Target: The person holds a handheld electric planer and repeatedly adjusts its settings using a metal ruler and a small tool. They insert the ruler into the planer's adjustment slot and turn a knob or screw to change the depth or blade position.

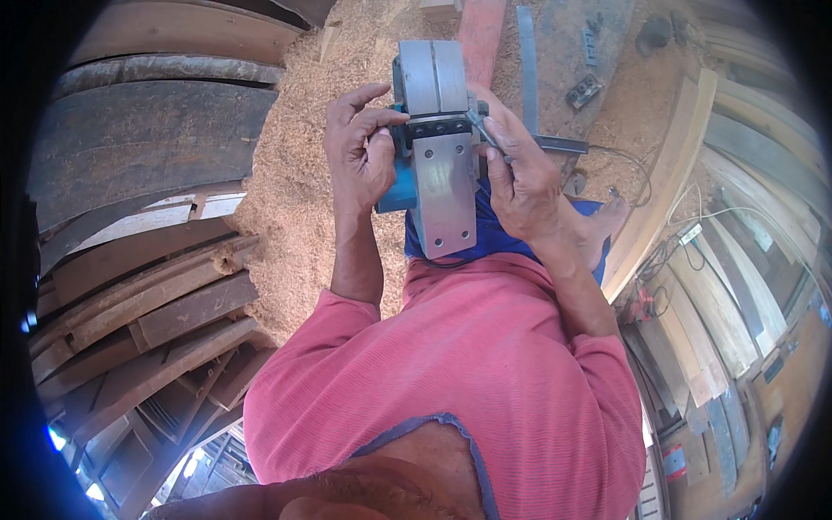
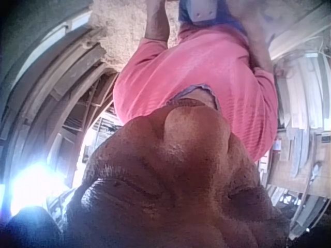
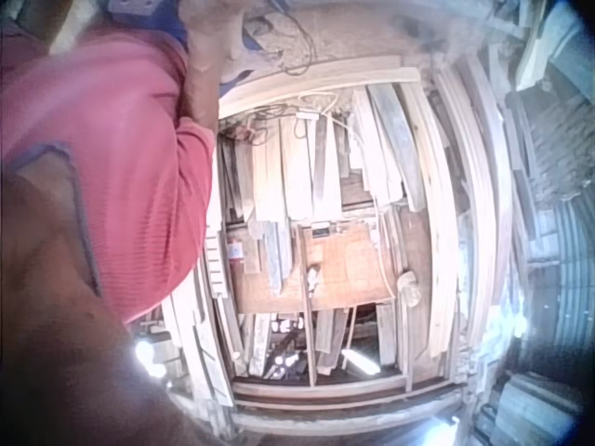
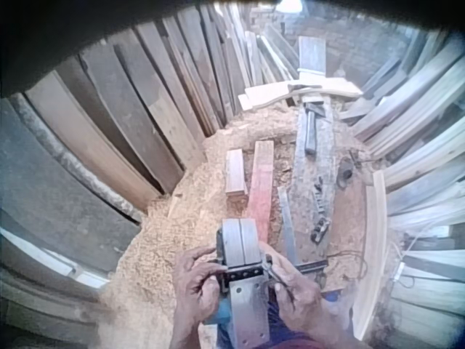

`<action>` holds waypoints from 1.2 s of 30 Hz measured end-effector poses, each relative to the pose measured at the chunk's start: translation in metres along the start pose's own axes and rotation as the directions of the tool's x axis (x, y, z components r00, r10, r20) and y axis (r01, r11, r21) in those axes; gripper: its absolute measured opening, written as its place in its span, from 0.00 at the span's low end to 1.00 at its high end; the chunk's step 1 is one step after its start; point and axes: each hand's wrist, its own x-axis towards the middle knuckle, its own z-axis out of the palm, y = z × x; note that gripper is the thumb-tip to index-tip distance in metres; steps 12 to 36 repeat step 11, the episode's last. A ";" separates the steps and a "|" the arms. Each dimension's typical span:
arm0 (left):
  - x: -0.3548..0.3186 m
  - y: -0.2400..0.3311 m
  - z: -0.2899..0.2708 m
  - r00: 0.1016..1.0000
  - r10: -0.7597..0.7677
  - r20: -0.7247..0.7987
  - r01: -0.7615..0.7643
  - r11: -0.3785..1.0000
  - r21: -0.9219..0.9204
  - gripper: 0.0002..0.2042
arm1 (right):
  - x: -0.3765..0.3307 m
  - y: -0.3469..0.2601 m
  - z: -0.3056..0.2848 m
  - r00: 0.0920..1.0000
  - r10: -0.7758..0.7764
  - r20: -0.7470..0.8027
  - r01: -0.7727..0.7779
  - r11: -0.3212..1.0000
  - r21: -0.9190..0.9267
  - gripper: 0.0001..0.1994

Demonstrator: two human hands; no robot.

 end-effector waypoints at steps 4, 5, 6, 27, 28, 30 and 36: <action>0.005 0.001 -0.002 0.998 0.053 0.035 -0.055 0.996 0.074 0.21 | -0.003 -0.006 -0.011 0.999 0.023 0.044 -0.013 0.975 -0.223 0.18; 0.006 0.002 0.000 0.998 0.018 0.060 -0.025 0.993 0.117 0.23 | -0.002 -0.008 -0.016 0.997 0.021 0.073 0.001 0.957 -0.289 0.17; 0.008 0.003 0.004 0.996 -0.018 0.083 0.005 0.987 0.160 0.26 | -0.001 -0.011 -0.022 0.995 0.012 0.101 0.025 0.934 -0.358 0.17; 0.018 0.011 0.004 0.872 -0.385 0.302 0.406 0.914 -0.010 0.38 | 0.014 -0.022 -0.036 0.976 -0.065 0.208 0.157 0.870 -0.467 0.18; 0.018 0.011 0.004 0.872 -0.385 0.302 0.406 0.914 -0.010 0.38 | 0.014 -0.022 -0.036 0.976 -0.065 0.208 0.157 0.870 -0.467 0.18; 0.018 0.011 0.004 0.872 -0.385 0.302 0.406 0.914 -0.010 0.38 | 0.014 -0.022 -0.036 0.976 -0.065 0.208 0.157 0.870 -0.467 0.18; 0.018 0.011 0.004 0.872 -0.385 0.302 0.406 0.914 -0.010 0.38 | 0.014 -0.022 -0.036 0.976 -0.065 0.208 0.157 0.870 -0.467 0.18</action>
